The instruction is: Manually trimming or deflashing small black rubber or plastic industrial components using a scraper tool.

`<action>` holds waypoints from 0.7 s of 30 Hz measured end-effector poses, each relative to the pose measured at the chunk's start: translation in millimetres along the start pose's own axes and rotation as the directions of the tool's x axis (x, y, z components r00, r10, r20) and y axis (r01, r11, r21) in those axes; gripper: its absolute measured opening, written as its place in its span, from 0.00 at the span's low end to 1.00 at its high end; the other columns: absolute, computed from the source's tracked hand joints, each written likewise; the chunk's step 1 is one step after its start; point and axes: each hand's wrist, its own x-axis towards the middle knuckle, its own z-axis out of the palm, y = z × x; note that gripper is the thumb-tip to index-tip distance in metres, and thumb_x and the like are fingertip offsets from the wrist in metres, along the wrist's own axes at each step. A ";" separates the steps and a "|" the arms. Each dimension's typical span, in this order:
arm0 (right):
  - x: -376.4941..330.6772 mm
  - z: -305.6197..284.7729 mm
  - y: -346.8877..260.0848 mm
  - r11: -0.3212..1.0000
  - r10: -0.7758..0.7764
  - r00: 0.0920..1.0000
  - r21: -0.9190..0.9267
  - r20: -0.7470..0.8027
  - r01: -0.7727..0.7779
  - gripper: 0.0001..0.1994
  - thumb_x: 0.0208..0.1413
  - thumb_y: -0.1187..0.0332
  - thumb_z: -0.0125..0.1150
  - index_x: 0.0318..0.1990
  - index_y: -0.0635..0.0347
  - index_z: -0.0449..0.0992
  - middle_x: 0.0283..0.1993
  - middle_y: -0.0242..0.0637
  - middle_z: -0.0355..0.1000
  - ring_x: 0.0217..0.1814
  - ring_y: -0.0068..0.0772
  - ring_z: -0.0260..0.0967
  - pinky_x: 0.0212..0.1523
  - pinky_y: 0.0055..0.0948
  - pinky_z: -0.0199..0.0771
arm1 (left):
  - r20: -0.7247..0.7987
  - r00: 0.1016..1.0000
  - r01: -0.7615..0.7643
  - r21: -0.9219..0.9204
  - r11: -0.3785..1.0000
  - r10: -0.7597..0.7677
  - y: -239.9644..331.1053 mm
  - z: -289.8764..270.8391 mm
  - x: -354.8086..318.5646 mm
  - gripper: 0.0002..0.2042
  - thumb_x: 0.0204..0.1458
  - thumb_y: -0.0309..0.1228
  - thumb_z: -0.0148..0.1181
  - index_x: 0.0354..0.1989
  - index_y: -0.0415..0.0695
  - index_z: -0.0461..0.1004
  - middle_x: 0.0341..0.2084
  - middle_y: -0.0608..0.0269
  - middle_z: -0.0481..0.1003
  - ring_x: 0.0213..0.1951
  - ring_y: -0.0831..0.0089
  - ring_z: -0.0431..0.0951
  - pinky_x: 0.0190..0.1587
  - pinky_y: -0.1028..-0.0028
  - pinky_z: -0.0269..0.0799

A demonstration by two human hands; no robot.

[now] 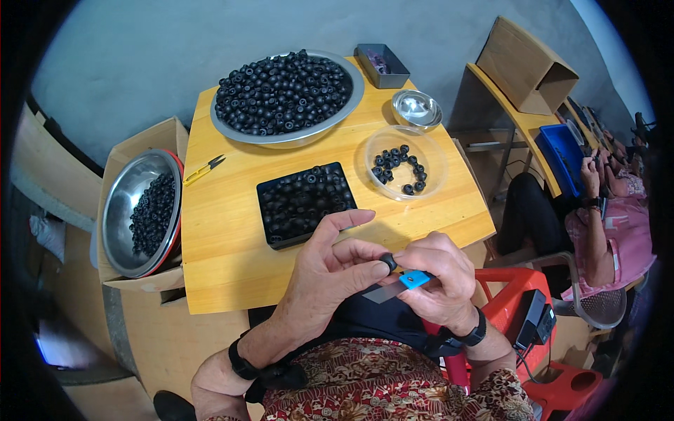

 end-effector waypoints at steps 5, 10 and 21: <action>3.2 -1.3 3.0 0.999 -0.027 1.000 0.035 0.014 0.027 0.22 0.34 0.77 0.72 0.43 0.60 0.79 0.35 0.38 0.75 0.32 0.36 0.75 0.30 0.30 0.74 | 0.018 0.999 -0.052 0.143 0.988 0.050 -0.3 -1.9 1.1 0.31 0.49 0.16 0.66 0.62 0.41 0.59 0.37 0.57 0.78 0.42 0.73 0.79 0.48 0.73 0.77; 1.7 -4.4 0.1 0.996 -0.066 0.997 -0.052 0.033 0.068 0.21 0.32 0.77 0.72 0.41 0.62 0.80 0.34 0.38 0.76 0.31 0.35 0.74 0.30 0.30 0.74 | 0.011 0.999 -0.033 0.100 0.994 0.032 -0.7 -0.3 -0.7 0.31 0.49 0.16 0.65 0.62 0.42 0.59 0.37 0.57 0.78 0.42 0.73 0.79 0.48 0.73 0.77; 5.1 -2.8 6.5 0.976 -0.154 0.981 -0.134 0.117 0.170 0.20 0.34 0.77 0.72 0.40 0.62 0.78 0.33 0.37 0.75 0.28 0.35 0.73 0.27 0.30 0.73 | 0.030 0.999 0.040 0.056 0.998 -0.042 -3.6 -8.1 2.9 0.28 0.54 0.19 0.63 0.62 0.41 0.58 0.39 0.58 0.77 0.43 0.75 0.78 0.48 0.76 0.75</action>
